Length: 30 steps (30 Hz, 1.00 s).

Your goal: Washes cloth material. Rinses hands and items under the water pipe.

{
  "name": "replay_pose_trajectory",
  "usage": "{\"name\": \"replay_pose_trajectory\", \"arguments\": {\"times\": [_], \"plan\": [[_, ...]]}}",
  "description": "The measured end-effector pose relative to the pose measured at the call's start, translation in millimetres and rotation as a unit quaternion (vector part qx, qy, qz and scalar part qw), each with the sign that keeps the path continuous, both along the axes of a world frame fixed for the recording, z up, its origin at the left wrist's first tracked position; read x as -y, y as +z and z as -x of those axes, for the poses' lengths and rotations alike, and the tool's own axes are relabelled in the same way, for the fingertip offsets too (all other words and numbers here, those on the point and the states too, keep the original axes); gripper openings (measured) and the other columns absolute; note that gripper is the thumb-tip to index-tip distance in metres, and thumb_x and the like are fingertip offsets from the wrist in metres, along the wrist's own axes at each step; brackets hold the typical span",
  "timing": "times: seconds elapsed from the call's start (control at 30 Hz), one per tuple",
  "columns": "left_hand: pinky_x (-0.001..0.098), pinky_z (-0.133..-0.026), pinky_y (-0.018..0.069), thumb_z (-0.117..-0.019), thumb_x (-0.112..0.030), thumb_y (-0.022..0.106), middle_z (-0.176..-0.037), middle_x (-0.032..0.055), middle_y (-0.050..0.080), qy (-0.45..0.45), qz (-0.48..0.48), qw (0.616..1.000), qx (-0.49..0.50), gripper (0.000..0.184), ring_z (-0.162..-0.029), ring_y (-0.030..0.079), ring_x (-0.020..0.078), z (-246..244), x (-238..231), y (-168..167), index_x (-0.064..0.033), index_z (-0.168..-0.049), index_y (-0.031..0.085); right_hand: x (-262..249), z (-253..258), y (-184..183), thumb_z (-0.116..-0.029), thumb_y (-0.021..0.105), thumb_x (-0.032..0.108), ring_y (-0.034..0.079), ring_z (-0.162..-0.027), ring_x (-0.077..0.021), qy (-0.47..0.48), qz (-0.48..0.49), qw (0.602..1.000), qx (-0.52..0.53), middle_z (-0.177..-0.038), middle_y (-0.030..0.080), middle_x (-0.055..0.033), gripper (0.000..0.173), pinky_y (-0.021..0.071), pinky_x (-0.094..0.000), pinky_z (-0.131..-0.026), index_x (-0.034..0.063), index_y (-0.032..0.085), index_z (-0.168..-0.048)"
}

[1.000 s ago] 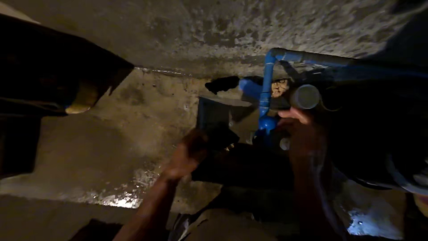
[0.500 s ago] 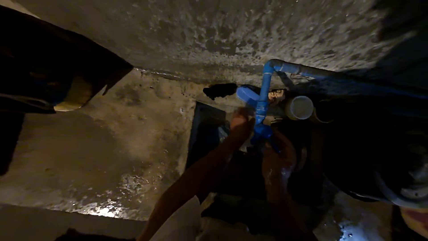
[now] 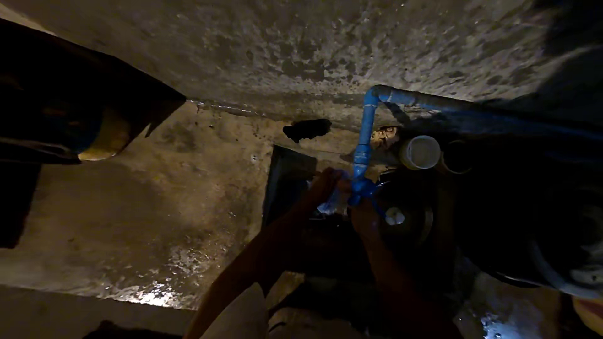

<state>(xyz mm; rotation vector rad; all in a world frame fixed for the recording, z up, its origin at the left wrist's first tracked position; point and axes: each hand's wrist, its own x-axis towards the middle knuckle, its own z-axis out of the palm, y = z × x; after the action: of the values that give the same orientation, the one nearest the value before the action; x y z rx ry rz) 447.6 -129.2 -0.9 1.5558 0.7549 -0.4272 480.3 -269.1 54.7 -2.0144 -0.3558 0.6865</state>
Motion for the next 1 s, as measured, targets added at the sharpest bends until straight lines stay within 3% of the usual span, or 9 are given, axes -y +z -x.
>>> {"name": "replay_pose_trajectory", "arguments": {"times": [0.1, 0.2, 0.37, 0.5, 0.63, 0.73, 0.77, 0.9, 1.0], "plan": [[0.0294, -0.077, 0.0544, -0.1131, -0.025, 0.032, -0.101, 0.0068, 0.063, 0.257, 0.253, 0.932, -0.044, 0.033, -0.086, 0.062, 0.0118, 31, 17, -9, -0.0046, -0.128, 0.055, -1, 14, -33, -0.1044, 0.054, 0.017, 0.055, -0.135, -0.0321, 0.166, 0.011, 0.983, 0.08, -0.145, 0.056, -0.0239, 0.04, 0.0446, -0.0452, -0.113, -0.005, 0.059, -0.138], [0.0275, -0.065, 0.0559, -0.1133, -0.025, 0.029, -0.083, 0.0015, 0.063, 0.306, 0.391, 0.868, -0.027, 0.032, -0.072, 0.062, 0.0093, 42, 41, -12, -0.007, -0.114, 0.055, -8, -17, -73, -0.1023, 0.058, 0.019, 0.042, -0.146, -0.0275, 0.189, 0.042, 0.98, -0.041, -0.157, 0.044, -0.019, 0.054, 0.0353, -0.0412, -0.12, -0.0008, 0.045, -0.151], [0.0344, -0.081, 0.0538, -0.1121, -0.025, 0.039, -0.109, 0.0123, 0.062, 0.289, 0.226, 0.924, -0.107, 0.035, -0.092, 0.061, 0.0171, 27, 55, 5, -0.0012, -0.134, 0.052, -19, -28, -76, -0.1039, 0.057, 0.012, 0.052, -0.136, -0.0364, 0.139, 0.142, 0.978, -0.067, -0.143, 0.054, -0.0292, 0.044, 0.0403, -0.0436, -0.115, -0.0089, 0.049, -0.143], [0.0492, -0.117, 0.0364, -0.1111, -0.017, 0.042, -0.149, 0.0286, 0.049, 0.023, -0.021, 0.983, -0.183, 0.043, -0.14, 0.047, 0.0382, 35, 30, -17, 0.0079, -0.147, 0.045, -29, 29, -27, -0.1103, 0.043, 0.026, 0.057, -0.13, -0.0381, 0.204, 0.286, 0.934, -0.067, -0.143, 0.056, -0.0252, 0.05, 0.0452, -0.051, -0.11, 0.006, 0.04, -0.156], [0.038, -0.099, 0.0479, -0.1121, -0.015, 0.037, -0.131, 0.0218, 0.057, 0.183, 0.09, 0.964, -0.168, 0.036, -0.115, 0.057, 0.0251, 42, 54, -17, 0.0064, -0.138, 0.05, -24, 11, -44, -0.1052, 0.056, 0.024, 0.059, -0.126, -0.0345, 0.104, 0.226, 0.964, -0.094, -0.134, 0.061, -0.0275, 0.046, 0.0451, -0.0443, -0.11, -0.0079, 0.053, -0.139], [0.0483, -0.118, 0.0333, -0.1109, -0.011, 0.039, -0.15, 0.0303, 0.046, 0.034, 0.003, 0.986, -0.163, 0.042, -0.142, 0.044, 0.0393, 43, 49, -21, 0.0107, -0.147, 0.043, -34, -8, -56, -0.1015, 0.062, 0.012, 0.062, -0.119, -0.038, 0.137, 0.2, 0.967, -0.076, -0.127, 0.062, -0.0301, 0.035, 0.0487, -0.0464, -0.104, -0.0112, 0.057, -0.128], [0.048, -0.117, 0.0345, -0.1105, -0.012, 0.042, -0.148, 0.0309, 0.049, 0.1, -0.009, 0.985, -0.139, 0.042, -0.139, 0.047, 0.0393, 42, 47, -25, 0.0107, -0.146, 0.044, -36, -5, -53, -0.1019, 0.061, 0.014, 0.062, -0.119, -0.0374, 0.129, 0.201, 0.968, -0.081, -0.128, 0.062, -0.0293, 0.036, 0.0487, -0.0469, -0.104, -0.0091, 0.057, -0.13], [0.0394, -0.08, 0.0539, -0.1097, -0.034, 0.047, -0.103, 0.015, 0.067, 0.365, 0.017, 0.931, 0.007, 0.04, -0.087, 0.063, 0.0195, 42, 38, -55, -0.0014, -0.126, 0.064, -31, 20, -43, -0.1061, 0.055, 0.024, 0.06, -0.124, -0.0351, 0.014, 0.182, 0.975, -0.13, -0.133, 0.061, -0.0282, 0.045, 0.0467, -0.0471, -0.109, -0.0067, 0.053, -0.14], [0.0356, -0.08, 0.0535, -0.1089, -0.032, 0.05, -0.094, 0.0108, 0.067, 0.36, 0.027, 0.933, 0.016, 0.038, -0.082, 0.061, 0.0146, 48, 43, -55, 0.0007, -0.115, 0.067, -25, 12, -41, -0.105, 0.058, 0.022, 0.061, -0.123, -0.0345, 0.02, 0.182, 0.97, -0.16, -0.132, 0.061, -0.0286, 0.047, 0.0472, -0.0461, -0.107, -0.0091, 0.052, -0.14]]}}
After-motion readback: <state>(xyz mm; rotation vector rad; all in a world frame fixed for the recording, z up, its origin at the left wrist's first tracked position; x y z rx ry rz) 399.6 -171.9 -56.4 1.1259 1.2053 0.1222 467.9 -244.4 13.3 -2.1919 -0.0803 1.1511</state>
